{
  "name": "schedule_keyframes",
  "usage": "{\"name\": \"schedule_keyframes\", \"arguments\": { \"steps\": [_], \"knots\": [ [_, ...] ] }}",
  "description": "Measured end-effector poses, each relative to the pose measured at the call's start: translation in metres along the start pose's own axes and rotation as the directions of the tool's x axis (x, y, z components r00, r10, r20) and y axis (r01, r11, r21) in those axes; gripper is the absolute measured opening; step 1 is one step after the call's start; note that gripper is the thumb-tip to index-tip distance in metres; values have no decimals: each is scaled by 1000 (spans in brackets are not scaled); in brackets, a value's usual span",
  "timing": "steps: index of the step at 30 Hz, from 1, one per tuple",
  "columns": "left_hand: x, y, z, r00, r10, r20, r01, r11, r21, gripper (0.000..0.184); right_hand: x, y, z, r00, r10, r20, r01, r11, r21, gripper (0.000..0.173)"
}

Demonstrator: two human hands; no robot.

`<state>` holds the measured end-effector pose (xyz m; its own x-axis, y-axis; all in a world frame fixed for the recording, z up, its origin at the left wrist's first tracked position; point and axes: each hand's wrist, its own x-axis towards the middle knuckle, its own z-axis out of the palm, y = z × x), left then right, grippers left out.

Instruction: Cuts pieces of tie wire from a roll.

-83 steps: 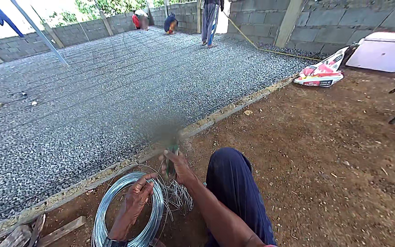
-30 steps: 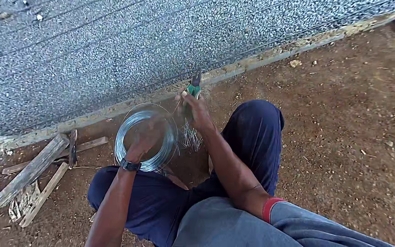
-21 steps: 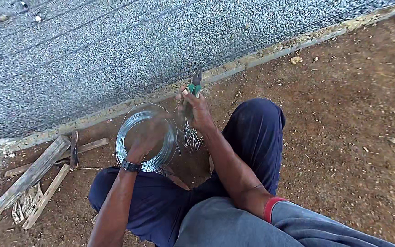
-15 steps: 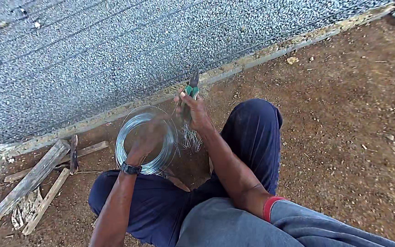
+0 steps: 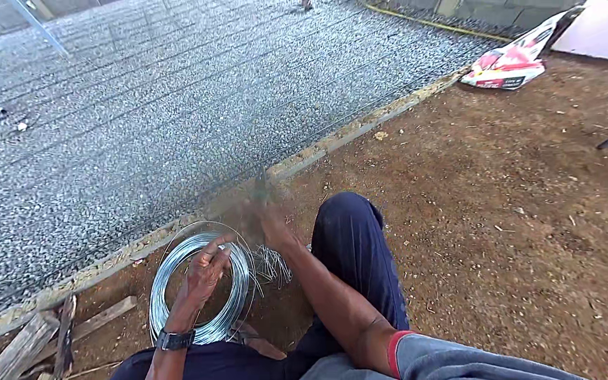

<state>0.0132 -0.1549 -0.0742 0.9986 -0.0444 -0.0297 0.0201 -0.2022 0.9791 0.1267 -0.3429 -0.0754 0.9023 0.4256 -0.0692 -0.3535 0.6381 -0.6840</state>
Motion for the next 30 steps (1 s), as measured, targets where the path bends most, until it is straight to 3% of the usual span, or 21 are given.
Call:
{"name": "schedule_keyframes", "arguments": {
  "steps": [18, 30],
  "knots": [
    [-3, 2, -5, 998, 32, -54, -33, 999, -24, 31, 0, 5, -1, 1000, 21, -8, -21, 1000, 2, 35],
    [-7, 12, -37, 966, 83, -245, -92, 995, -25, 32, -4, 12, -2, 990, 128, 55, -94, 904, -416, 31]
  ]
}}
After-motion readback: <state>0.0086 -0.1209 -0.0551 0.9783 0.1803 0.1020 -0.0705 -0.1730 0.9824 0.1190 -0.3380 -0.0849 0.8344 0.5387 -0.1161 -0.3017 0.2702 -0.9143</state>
